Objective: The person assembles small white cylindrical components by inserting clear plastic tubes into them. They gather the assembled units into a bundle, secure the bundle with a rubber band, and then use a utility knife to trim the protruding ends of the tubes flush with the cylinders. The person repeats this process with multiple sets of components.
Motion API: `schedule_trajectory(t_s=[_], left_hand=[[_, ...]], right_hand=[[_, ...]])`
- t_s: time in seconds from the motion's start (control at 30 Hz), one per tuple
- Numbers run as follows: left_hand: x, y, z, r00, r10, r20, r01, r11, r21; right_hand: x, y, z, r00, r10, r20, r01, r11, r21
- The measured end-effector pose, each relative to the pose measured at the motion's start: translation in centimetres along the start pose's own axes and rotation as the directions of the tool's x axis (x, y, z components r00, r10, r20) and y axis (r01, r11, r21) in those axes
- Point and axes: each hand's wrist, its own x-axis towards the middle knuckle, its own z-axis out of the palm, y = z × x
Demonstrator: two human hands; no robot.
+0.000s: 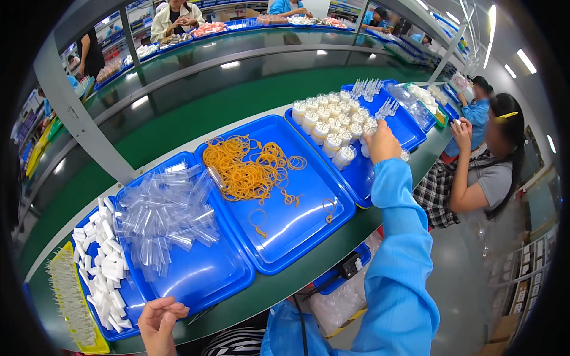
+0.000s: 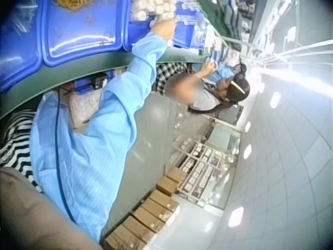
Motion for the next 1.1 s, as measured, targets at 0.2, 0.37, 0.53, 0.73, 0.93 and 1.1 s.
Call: schedule_trajectory(t_s=[0.2, 0.37, 0.53, 0.73, 0.93, 1.1], left_hand=[[0.0, 0.0, -0.1, 1.0, -0.011, -0.002, 0.011, 1.0, 0.015], [0.0, 0.3, 0.4, 1.0, -0.022, 0.015, 0.022, 1.0, 0.012], [-0.1, 0.2, 0.1, 1.0, -0.021, -0.012, 0.021, 0.999, 0.025], [-0.1, 0.1, 0.4, 0.999, -0.019, 0.031, 0.019, 1.0, 0.001], [-0.4, 0.2, 0.6, 1.0, -0.029, -0.005, 0.029, 0.999, -0.032], [-0.5, -1.0, -0.3, 1.0, 0.005, 0.002, -0.005, 0.999, -0.032]], right_hand=[[-0.4, 0.4, 0.1, 0.998, 0.052, 0.034, -0.056, 0.991, 0.12], [0.5, 1.0, 0.6, 0.999, 0.04, 0.018, -0.042, 0.984, 0.174], [-0.8, 0.5, -3.1, 0.981, -0.138, 0.135, 0.117, 0.981, 0.152], [-1.6, 1.0, -0.6, 0.946, -0.308, 0.101, 0.199, 0.796, 0.571], [-2.8, 1.0, -1.7, 0.922, 0.033, 0.387, -0.316, 0.64, 0.7], [-2.7, -0.6, 0.9, 0.893, -0.015, 0.45, -0.372, 0.537, 0.757]])
